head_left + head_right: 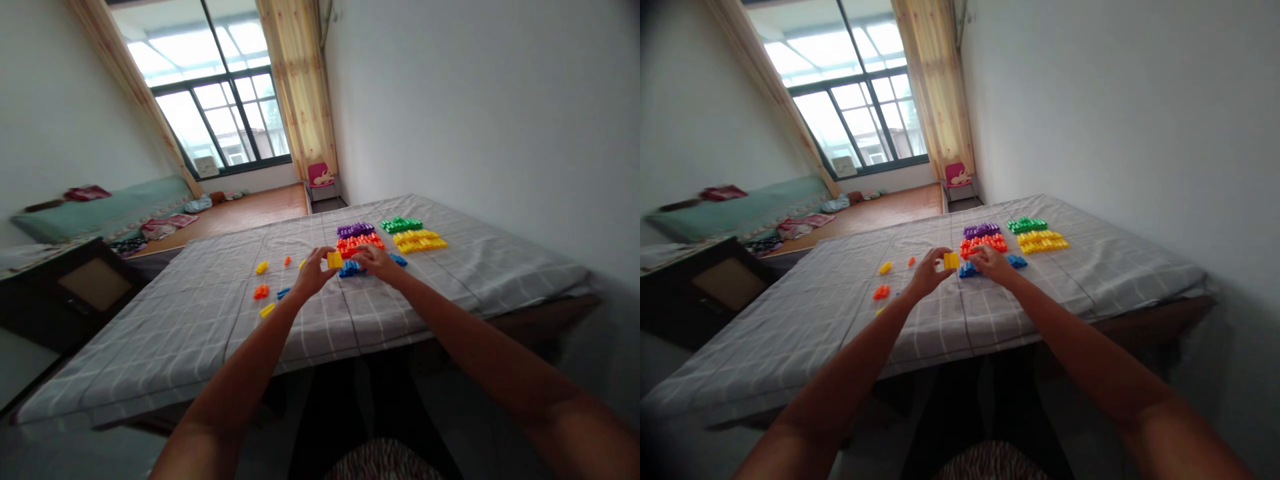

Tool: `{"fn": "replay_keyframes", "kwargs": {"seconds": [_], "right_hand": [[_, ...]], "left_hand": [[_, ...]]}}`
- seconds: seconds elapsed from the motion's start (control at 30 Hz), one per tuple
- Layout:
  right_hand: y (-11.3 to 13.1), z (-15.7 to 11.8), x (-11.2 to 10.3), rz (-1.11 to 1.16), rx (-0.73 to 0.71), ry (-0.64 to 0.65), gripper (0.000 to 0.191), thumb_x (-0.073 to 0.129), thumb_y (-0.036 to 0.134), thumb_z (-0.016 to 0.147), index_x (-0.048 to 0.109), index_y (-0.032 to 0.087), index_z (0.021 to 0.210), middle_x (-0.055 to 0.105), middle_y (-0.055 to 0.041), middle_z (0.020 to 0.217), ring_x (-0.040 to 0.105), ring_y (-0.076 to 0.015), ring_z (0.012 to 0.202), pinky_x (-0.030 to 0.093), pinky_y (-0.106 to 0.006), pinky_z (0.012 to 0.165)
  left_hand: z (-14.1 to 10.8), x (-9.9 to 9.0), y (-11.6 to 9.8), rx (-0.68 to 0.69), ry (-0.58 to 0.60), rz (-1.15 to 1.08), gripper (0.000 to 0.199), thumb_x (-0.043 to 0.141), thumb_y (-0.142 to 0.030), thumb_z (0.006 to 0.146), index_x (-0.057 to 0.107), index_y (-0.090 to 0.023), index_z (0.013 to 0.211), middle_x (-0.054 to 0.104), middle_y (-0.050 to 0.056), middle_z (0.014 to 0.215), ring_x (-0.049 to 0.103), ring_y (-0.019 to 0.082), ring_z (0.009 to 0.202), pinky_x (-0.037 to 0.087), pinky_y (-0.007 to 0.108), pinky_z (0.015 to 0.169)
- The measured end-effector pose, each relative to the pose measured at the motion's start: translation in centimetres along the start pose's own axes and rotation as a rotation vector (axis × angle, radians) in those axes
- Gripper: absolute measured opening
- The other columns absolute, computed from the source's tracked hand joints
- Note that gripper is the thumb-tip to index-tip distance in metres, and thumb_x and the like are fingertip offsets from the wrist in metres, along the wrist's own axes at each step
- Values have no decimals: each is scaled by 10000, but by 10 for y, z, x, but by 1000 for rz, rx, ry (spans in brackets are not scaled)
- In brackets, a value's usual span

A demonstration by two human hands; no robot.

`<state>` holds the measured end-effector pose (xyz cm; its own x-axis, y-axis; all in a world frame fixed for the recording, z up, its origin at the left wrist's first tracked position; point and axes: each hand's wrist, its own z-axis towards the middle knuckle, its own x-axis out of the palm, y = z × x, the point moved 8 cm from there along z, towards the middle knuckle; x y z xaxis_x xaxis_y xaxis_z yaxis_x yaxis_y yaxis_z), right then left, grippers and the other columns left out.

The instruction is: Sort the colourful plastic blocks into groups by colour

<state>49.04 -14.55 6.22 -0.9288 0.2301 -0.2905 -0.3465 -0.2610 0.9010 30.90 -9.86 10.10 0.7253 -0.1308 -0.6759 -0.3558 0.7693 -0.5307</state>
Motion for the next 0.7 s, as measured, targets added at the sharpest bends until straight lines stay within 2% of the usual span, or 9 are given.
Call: {"fn": "replay_keyframes", "kwargs": {"seconds": [0.07,0.17,0.23,0.3,0.4,0.47,0.53,0.63,0.7], "right_hand": [[4,-3,22,79,-53,6,436,665,498,775,547,255,1118,705,-44,1014,663,-203,852,546,-383,763],[-2,-7,26,91,-100,-32,391,688,459,762,569,265,1079,692,-39,1030,654,-221,952,532,-427,857],[-9,-7,9,63,-100,-67,362,688,437,757,588,261,1058,694,-37,996,658,-216,917,539,-414,835],[-18,-3,-32,-27,-93,-172,365,697,404,737,607,248,1054,695,-44,983,654,-210,879,539,-390,810],[-38,-1,-126,-235,-8,-451,359,640,349,754,615,205,1082,693,-70,1012,642,-210,905,527,-359,806],[-59,-5,-188,-425,152,-628,367,605,305,758,622,168,1098,688,-96,1058,640,-211,912,512,-343,812],[-79,-9,-231,-624,311,-682,356,614,262,732,651,135,1063,691,-118,1058,633,-225,941,485,-336,842],[-105,-12,-257,-788,450,-643,319,620,255,726,686,115,1005,705,-122,973,635,-227,901,464,-315,817],[-111,-10,-256,-837,403,-632,279,622,272,734,701,111,948,704,-118,883,629,-221,834,452,-300,761]], "left_hand": [[4,20,-16,26,-7,28,398,675,-226,763,559,-242,1144,583,47,1134,576,181,1026,490,347,909],[6,42,-26,19,9,41,399,631,-202,793,544,-250,1180,578,58,1147,571,192,1054,482,355,922],[4,50,-29,37,54,37,511,645,-206,788,493,-258,1273,563,70,1190,568,198,1080,477,361,939],[1,48,-30,75,99,38,643,675,-231,777,418,-267,1365,526,83,1267,556,204,1126,462,370,976],[-9,24,-19,101,97,87,603,649,-271,807,433,-281,1370,476,85,1353,510,213,1218,423,388,1042],[-19,-1,-3,65,67,138,464,596,-294,844,517,-278,1301,493,78,1342,475,217,1263,415,395,1060],[-31,-28,19,-26,37,161,360,563,-316,854,588,-278,1212,513,73,1323,482,217,1259,461,383,1016],[-53,-68,54,-153,-27,143,331,547,-376,847,620,-282,1156,509,59,1339,513,218,1227,529,359,922],[-68,-95,77,-236,-85,146,336,543,-417,835,633,-282,1129,521,57,1329,548,213,1183,549,348,885]]}}
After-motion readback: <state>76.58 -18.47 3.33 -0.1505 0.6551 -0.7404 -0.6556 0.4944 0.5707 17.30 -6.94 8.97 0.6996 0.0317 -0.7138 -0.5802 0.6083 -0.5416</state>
